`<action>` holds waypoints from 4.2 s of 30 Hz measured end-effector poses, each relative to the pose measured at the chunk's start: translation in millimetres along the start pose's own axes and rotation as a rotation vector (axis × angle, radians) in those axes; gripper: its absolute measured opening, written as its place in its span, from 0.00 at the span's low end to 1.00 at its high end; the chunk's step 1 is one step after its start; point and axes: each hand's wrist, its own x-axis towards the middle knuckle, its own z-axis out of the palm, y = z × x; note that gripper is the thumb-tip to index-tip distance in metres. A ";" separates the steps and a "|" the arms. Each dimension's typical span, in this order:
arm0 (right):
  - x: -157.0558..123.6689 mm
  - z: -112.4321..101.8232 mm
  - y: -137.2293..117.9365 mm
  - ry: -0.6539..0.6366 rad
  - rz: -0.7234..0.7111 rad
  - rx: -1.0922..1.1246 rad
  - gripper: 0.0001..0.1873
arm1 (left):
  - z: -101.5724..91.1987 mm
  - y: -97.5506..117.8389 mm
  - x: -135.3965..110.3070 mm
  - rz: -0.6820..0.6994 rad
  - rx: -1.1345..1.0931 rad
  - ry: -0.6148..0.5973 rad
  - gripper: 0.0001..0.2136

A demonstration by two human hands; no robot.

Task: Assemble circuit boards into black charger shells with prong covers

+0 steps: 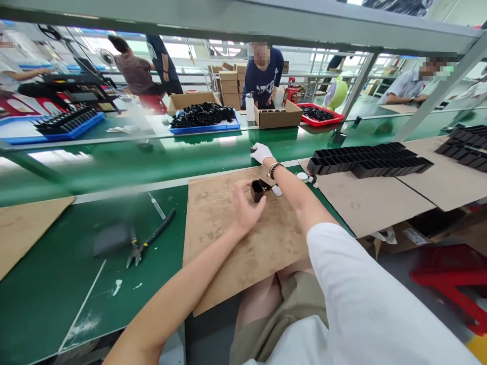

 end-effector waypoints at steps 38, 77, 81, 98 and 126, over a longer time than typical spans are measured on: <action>-178.6 -47.5 28.2 -0.078 -0.159 0.923 0.22 | -12.2 -19.2 18.4 -0.403 -0.305 -0.243 0.34; -209.8 -59.2 23.4 0.163 -0.772 0.532 0.16 | -17.0 -1.5 8.4 0.071 -0.147 -0.108 0.31; -215.0 -66.5 21.1 0.219 -0.820 0.574 0.19 | -20.8 20.4 7.5 0.164 -0.128 -0.078 0.31; -227.9 -84.5 17.9 0.195 -0.948 0.598 0.28 | -36.5 53.2 15.1 0.347 -0.133 -0.203 0.33; -237.5 -80.3 16.9 0.209 -0.914 0.289 0.19 | -35.6 52.5 14.0 0.340 -0.100 -0.231 0.28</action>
